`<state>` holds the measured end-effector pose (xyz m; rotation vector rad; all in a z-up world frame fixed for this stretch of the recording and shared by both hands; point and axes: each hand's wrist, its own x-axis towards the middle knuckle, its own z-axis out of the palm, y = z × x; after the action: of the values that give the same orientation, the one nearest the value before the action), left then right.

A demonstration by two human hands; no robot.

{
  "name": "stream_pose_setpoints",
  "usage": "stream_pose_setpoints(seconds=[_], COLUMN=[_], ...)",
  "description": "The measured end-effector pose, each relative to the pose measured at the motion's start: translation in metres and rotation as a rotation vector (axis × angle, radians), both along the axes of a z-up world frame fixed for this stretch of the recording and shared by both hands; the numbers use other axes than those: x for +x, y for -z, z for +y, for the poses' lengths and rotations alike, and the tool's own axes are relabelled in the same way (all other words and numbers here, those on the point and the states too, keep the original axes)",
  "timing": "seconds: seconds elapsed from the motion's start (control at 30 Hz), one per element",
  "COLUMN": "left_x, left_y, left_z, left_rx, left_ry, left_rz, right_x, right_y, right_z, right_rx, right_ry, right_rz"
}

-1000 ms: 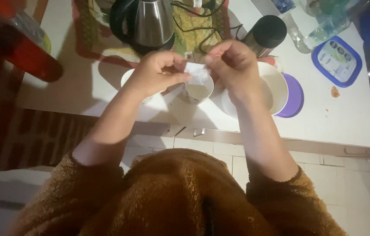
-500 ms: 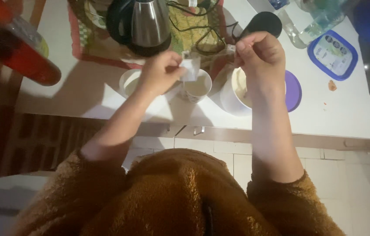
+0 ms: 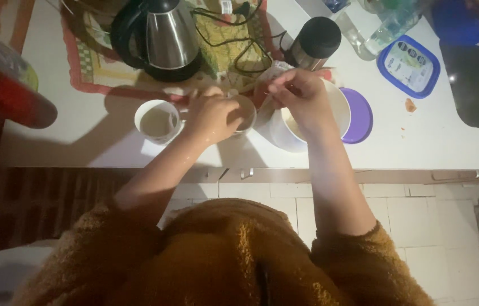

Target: The recorder washes a mug, dries it, and prepares a tea with milk.

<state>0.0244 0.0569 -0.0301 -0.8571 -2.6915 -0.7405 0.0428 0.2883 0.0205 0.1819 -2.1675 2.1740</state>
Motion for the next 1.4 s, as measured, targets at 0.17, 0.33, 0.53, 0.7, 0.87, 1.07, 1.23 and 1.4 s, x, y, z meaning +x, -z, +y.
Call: stream_pose_setpoints(seconds=[0.17, 0.33, 0.53, 0.7, 0.87, 1.07, 1.23, 1.4], left_x=[-0.009, -0.015, -0.016, -0.009, -0.015, 0.004, 0.036, 0.067], left_y=[-0.017, -0.014, -0.006, -0.011, 0.002, -0.002, 0.021, 0.076], left_z=[-0.019, -0.032, -0.032, -0.020, 0.003, 0.036, 0.046, 0.043], left_rx=[0.214, 0.294, 0.350, 0.444, 0.739, 0.947, 0.982, 1.053], left_ry=[-0.043, -0.086, -0.079, -0.058, 0.100, 0.206, 0.191, 0.044], left_rz=[0.120, 0.202, 0.132, 0.001, -0.393, -0.731, -0.942, -1.141], right_x=[-0.063, -0.124, -0.110, -0.039, 0.017, 0.030, 0.048, 0.064], right_y=[0.035, 0.056, 0.038, -0.007, 0.007, 0.055, 0.054, 0.052], right_z=[-0.017, -0.028, -0.011, 0.036, 0.110, 0.150, 0.141, 0.157], right_rx=[0.237, 0.429, 0.661, 0.721, 0.918, 0.840, 0.684, 0.608], right_ry=[-0.044, -0.161, -0.204, -0.029, 0.549, 0.336, 0.401, 0.338], right_rz=[-0.003, 0.235, 0.115, 0.257, 0.202, -0.281, -0.274, -0.258])
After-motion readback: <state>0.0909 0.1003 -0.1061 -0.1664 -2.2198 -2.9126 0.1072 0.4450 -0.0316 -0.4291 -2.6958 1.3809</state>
